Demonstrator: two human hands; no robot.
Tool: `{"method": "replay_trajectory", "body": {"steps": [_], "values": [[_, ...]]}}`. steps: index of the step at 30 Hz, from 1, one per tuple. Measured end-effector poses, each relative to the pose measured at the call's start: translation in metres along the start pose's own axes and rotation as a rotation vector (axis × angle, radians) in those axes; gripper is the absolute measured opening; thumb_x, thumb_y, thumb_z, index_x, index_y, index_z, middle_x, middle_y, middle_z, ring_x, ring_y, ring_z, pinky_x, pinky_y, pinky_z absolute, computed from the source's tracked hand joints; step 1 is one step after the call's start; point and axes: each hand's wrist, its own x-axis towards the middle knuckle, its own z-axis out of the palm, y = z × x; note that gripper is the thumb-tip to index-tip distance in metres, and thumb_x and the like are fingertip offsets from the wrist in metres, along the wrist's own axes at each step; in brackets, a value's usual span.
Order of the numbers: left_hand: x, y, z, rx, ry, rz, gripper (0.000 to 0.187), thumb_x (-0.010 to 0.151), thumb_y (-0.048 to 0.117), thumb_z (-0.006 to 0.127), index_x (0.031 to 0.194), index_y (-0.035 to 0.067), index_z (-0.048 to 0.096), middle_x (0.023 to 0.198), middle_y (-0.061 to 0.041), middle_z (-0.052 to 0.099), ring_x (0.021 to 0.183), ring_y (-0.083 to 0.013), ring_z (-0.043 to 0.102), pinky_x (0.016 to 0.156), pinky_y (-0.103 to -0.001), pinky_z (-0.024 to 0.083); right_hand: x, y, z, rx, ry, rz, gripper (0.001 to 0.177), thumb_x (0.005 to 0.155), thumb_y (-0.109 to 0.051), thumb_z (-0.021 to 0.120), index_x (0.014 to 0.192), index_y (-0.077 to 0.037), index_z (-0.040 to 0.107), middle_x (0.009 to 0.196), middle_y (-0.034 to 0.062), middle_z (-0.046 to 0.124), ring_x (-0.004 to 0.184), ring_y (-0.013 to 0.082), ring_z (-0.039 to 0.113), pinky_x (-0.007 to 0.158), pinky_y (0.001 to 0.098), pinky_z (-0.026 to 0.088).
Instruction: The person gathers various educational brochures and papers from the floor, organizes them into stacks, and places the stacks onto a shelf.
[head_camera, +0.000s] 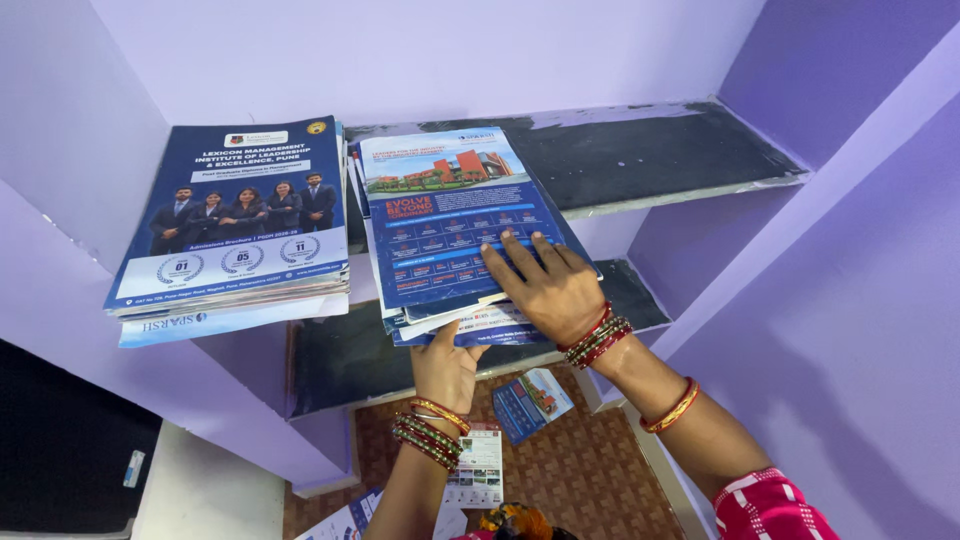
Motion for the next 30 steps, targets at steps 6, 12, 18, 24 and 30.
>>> {"method": "replay_trajectory", "body": {"steps": [6,12,18,24,30], "values": [[0.006,-0.003,-0.004,-0.032,0.031,0.054,0.032,0.099,0.007,0.057,0.131,0.008,0.051,0.128,-0.011,0.062,0.115,-0.0277,0.065,0.093,-0.048,0.059,0.01,-0.002,-0.031,0.006,0.0,-0.021,0.038,0.092,-0.025,0.062,0.128,-0.016,0.069,0.123,0.0136,0.072,0.097,0.0331,0.075,0.079,0.0391,0.061],[0.0,-0.011,-0.004,0.002,0.111,0.143,0.037,0.099,0.012,0.059,0.134,0.009,0.051,0.131,-0.009,0.061,0.117,-0.0267,0.063,0.094,-0.047,0.056,0.016,0.002,-0.047,0.008,-0.046,-0.002,0.038,0.09,-0.025,0.063,0.127,-0.017,0.069,0.12,0.0116,0.074,0.095,0.0311,0.076,0.076,0.0386,0.061],[-0.025,0.007,0.021,-0.396,-0.076,0.142,0.054,0.105,0.043,0.049,0.145,0.008,0.048,0.143,-0.009,0.058,0.128,-0.0267,0.061,0.108,-0.046,0.052,0.014,-0.02,-0.049,-0.019,-0.1,-0.037,0.039,0.088,-0.025,0.063,0.124,-0.012,0.071,0.115,0.0164,0.074,0.085,0.0308,0.075,0.069,0.037,0.059],[-0.056,0.017,0.04,-0.543,-0.45,0.16,0.083,0.084,0.073,0.05,0.143,0.013,0.049,0.142,-0.007,0.058,0.123,-0.0239,0.062,0.1,-0.042,0.052,0.017,-0.02,-0.05,0.062,-0.111,0.033,0.043,0.083,-0.023,0.064,0.124,-0.012,0.071,0.112,0.0149,0.074,0.082,0.0315,0.074,0.067,0.0392,0.057],[-0.04,0.0,0.024,-0.246,-0.133,0.098,0.034,0.099,0.022,0.071,0.129,0.01,0.06,0.124,-0.002,0.065,0.106,-0.0117,0.064,0.076,-0.025,0.055,0.012,-0.022,-0.06,0.133,-0.298,0.044,0.049,0.084,-0.019,0.066,0.132,-0.013,0.069,0.124,0.0118,0.071,0.091,0.0291,0.069,0.076,0.0429,0.055]]}}
